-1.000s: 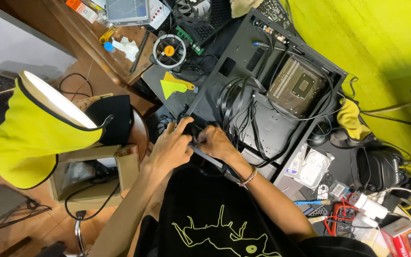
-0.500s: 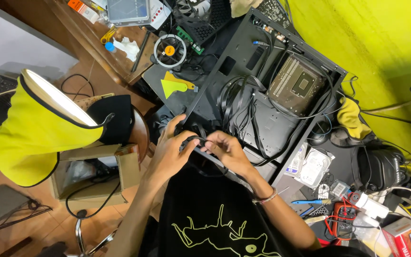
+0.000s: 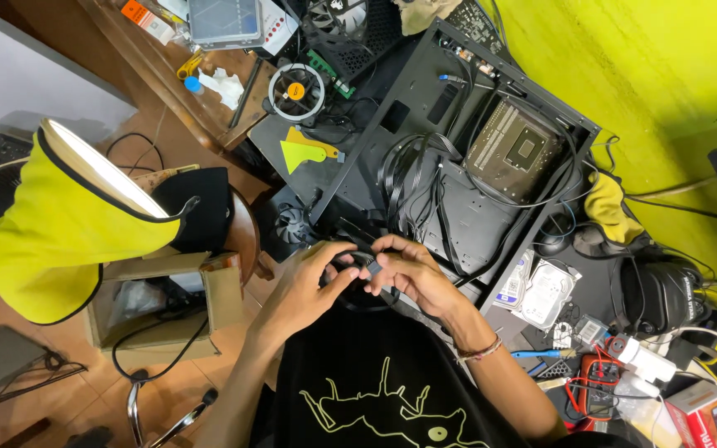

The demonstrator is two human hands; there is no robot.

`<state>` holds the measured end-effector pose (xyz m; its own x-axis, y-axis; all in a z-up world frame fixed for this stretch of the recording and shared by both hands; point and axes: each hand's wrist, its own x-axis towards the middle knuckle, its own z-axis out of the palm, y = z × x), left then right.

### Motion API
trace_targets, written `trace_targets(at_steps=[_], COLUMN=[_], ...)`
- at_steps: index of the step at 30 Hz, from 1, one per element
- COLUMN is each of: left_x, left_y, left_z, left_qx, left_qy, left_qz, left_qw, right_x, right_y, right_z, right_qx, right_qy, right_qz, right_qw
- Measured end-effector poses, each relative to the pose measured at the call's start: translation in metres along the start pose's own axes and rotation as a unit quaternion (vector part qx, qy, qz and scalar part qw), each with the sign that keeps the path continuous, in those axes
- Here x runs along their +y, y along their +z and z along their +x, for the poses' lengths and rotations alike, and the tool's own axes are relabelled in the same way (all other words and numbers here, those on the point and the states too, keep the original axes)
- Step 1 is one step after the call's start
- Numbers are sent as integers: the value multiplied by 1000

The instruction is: Routing and connecting internal cables inside a computer case

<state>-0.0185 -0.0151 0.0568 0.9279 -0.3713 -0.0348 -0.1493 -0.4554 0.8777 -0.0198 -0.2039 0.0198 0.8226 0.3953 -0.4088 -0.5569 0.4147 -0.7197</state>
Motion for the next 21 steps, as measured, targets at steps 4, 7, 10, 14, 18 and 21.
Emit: trace_targets(at_steps=[4,7,10,14,18,21], left_x=[9,12,12,20,28,29], left_y=[-2,0,5,16,19,16], left_z=[3,1,1,-2,-4,-7], left_qx=[18,27,-11,37,39,14], left_qy=[5,-21,-110,-215,-234,-185], left_qz=[31,-1,-23,-282,-349,-359], left_qw=[999,999,994,934,907,915], right_x=[-6,-1,8,16,10,15], right_y=[5,5,5,9,20,11], right_z=[-3,0,2,-3,-12,-6], right_qx=[29,43,78,161,237,230], right_qy=[11,24,1,-129,-231,-336], right_qz=[-6,5,-62,-224,-503,-561], right_qw=[999,999,995,953,798,721])
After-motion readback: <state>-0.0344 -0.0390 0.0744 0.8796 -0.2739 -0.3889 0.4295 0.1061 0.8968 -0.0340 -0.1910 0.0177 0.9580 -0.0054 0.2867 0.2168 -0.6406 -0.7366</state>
